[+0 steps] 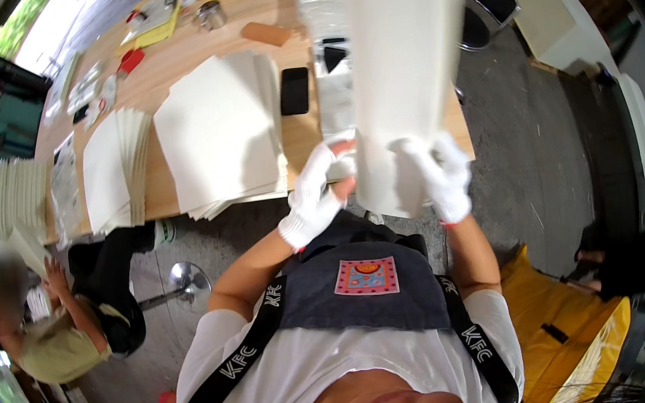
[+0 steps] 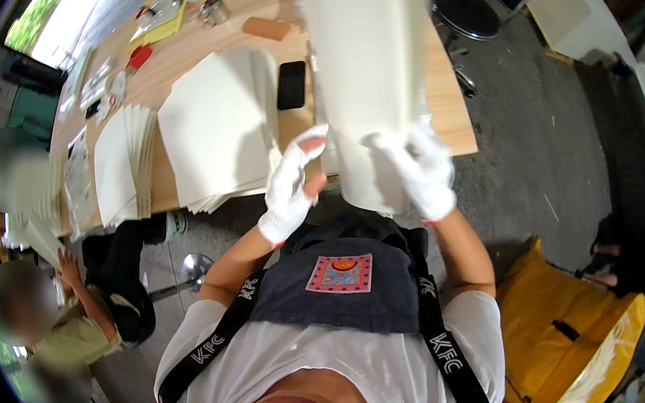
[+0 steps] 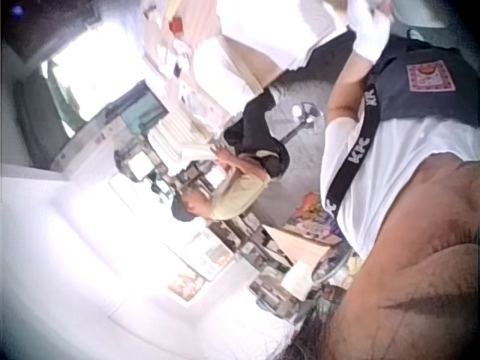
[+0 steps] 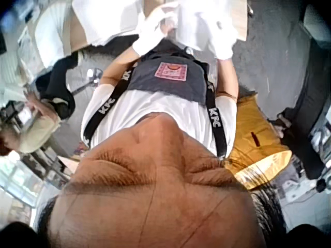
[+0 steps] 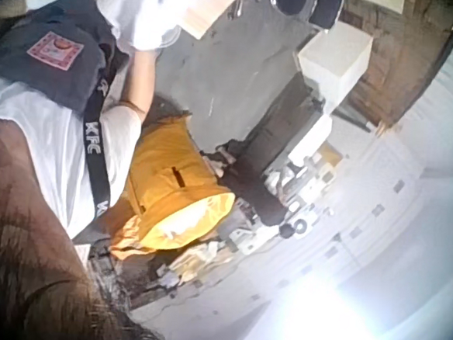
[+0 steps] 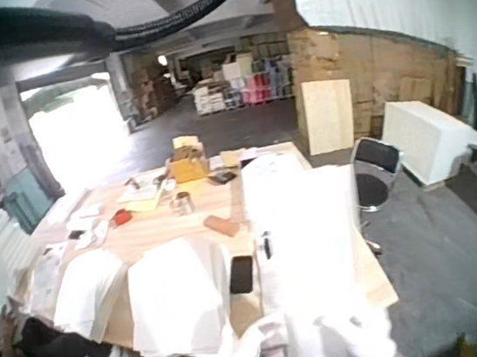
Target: The person repeatedly picks up stacks of white paper, places them into clear plastic bags, and seals the bags. They then place the packaged items onto a growing pile on the table. The process is repetitive and involves handling paper and plastic packaging materials.
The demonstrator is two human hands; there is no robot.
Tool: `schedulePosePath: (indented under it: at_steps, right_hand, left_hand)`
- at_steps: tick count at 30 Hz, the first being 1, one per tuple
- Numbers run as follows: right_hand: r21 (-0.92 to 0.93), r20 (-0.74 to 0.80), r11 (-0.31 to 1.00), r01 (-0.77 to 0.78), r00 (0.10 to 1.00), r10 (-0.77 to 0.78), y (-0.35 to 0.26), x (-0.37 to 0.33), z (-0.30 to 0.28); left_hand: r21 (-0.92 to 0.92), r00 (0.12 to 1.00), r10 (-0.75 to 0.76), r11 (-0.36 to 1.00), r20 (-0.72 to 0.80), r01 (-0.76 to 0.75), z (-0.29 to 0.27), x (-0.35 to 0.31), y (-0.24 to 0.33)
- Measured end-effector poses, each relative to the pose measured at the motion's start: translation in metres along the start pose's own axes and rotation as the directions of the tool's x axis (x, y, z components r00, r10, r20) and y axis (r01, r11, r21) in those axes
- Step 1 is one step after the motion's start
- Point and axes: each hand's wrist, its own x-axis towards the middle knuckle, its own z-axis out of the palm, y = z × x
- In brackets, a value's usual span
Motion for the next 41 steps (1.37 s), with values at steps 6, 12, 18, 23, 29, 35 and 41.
schedulePosePath:
  at_steps: [6, 12, 18, 23, 29, 35, 41]
  right_hand:
    - [-0.226, -0.230, 0.974, 0.033, 0.969, -0.087, 0.038, -0.053, -0.098]
    - [-0.580, -0.057, 0.809, 0.093, 0.987, -0.153, 0.069, -0.092, -0.111]
    - [-0.744, 0.113, 0.643, 0.183, 0.982, -0.149, 0.094, -0.061, -0.077]
    - [0.113, 0.326, 0.909, -0.402, 0.879, 0.348, 0.125, -0.003, -0.072]
    - [-0.076, 0.195, 0.996, -0.045, 0.979, 0.059, 0.180, 0.052, -0.010]
    - [-0.791, 0.290, 0.558, 0.250, 0.957, -0.017, 0.176, 0.047, 0.047]
    - [-0.587, -0.150, 0.718, 0.374, 0.821, -0.551, 0.119, -0.035, 0.025]
  left_hand:
    - [0.569, 0.997, -0.075, 0.820, 0.008, 0.057, 0.074, 0.116, -0.034]
    - [-0.382, 0.891, -0.278, 0.827, 0.360, 0.412, 0.063, 0.194, -0.064]
    - [-0.322, 0.905, -0.090, 0.916, 0.417, 0.239, 0.043, 0.190, -0.017]
    - [0.204, 0.864, 0.147, 0.940, 0.482, -0.274, 0.079, 0.058, -0.027]
    - [0.208, 0.892, 0.189, 0.933, 0.411, -0.294, 0.090, 0.084, -0.014]
    - [0.244, 0.911, 0.303, 0.896, 0.279, -0.372, 0.131, 0.088, -0.027]
    - [0.502, 0.947, -0.092, 0.861, 0.308, -0.080, 0.076, 0.050, -0.104]
